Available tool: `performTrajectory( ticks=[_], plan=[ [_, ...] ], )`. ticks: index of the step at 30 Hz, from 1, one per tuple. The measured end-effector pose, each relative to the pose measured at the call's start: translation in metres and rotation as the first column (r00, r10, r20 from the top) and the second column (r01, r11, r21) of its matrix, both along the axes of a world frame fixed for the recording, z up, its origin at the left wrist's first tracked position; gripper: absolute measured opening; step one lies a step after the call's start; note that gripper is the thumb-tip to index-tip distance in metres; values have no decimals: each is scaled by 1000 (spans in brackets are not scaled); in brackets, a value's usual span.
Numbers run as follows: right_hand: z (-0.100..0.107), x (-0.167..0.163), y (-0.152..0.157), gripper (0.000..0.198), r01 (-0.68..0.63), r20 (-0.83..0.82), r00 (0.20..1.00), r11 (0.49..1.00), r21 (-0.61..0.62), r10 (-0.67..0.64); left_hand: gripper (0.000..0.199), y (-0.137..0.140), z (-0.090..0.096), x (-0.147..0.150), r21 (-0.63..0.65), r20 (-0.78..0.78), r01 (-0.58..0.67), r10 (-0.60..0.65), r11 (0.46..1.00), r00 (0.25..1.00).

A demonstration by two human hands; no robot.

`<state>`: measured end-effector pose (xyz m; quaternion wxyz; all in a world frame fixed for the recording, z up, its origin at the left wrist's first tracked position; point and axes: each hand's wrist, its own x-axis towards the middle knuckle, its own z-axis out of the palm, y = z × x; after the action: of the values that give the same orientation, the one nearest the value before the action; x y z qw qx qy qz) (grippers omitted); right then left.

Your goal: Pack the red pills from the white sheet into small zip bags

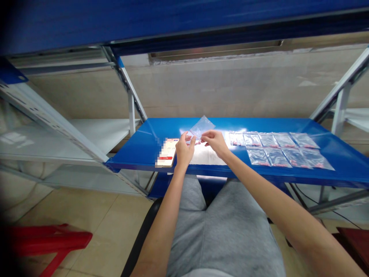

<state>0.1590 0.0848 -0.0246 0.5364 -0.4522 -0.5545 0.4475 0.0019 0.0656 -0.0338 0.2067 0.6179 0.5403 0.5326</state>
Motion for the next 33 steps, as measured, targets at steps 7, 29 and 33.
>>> performTrajectory(
  ticks=[7, 29, 33],
  plan=[
    [-5, 11, -48, 49, -14, -121, 993, 997, -77, 5, 34, -17, 17, 13, -87, 226, 183, -160, 979, 961],
    [8, 13, 63, 18, 194, 431, 876, 976, 102, -219, 53, 105, 29, 15, -335, 114, 48, -10, 941, 993],
    [1, 1, 80, 14, 188, 566, 790, 972, 142, -236, 50, 126, 14, 5, -327, -45, -67, 55, 943, 997]
  ],
)
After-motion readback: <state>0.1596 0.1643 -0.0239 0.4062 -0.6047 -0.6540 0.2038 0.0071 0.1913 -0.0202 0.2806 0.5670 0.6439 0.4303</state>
